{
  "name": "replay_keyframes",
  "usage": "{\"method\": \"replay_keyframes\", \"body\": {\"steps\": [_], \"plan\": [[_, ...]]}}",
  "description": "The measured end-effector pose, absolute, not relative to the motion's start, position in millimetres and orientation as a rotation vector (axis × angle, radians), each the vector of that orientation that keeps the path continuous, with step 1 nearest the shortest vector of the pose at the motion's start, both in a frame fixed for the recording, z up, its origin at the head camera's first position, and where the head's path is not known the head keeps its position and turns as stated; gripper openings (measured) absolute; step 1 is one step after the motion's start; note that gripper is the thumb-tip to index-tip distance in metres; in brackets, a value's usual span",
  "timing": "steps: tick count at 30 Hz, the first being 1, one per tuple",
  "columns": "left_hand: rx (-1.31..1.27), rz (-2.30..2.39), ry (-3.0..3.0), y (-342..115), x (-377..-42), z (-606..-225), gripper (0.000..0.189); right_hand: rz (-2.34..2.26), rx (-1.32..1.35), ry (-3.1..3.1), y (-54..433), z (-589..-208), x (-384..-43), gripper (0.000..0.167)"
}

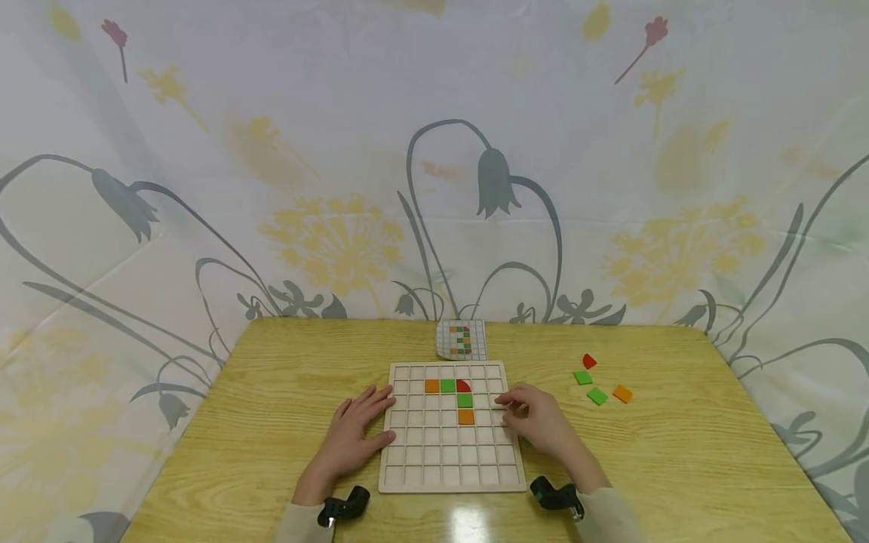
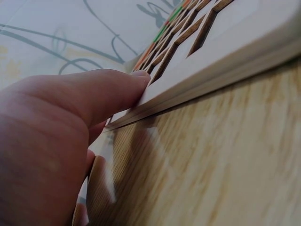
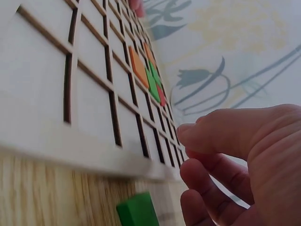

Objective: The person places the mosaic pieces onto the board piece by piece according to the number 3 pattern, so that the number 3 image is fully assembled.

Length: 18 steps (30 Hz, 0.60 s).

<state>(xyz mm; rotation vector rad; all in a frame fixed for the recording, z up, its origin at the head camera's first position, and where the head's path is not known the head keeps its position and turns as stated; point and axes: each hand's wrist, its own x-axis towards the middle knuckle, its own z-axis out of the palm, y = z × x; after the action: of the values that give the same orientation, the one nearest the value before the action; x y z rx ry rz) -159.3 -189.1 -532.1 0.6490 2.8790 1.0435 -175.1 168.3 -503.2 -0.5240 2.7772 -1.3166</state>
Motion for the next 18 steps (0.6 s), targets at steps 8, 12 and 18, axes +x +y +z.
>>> {"method": "replay_keyframes", "body": {"steps": [8,12,18], "plan": [[0.641,1.044,2.872,-189,-159,-533,0.06,-1.268,-0.469,2.824,192,-509,-169,0.023],[0.629,1.03,2.854,-189,-159,-533,0.061,-1.252,-0.449,2.844,203,-514,-164,0.022],[0.647,1.041,2.87,-188,-159,-531,0.06,-1.276,-0.484,2.805,210,-515,-161,0.022]]}}
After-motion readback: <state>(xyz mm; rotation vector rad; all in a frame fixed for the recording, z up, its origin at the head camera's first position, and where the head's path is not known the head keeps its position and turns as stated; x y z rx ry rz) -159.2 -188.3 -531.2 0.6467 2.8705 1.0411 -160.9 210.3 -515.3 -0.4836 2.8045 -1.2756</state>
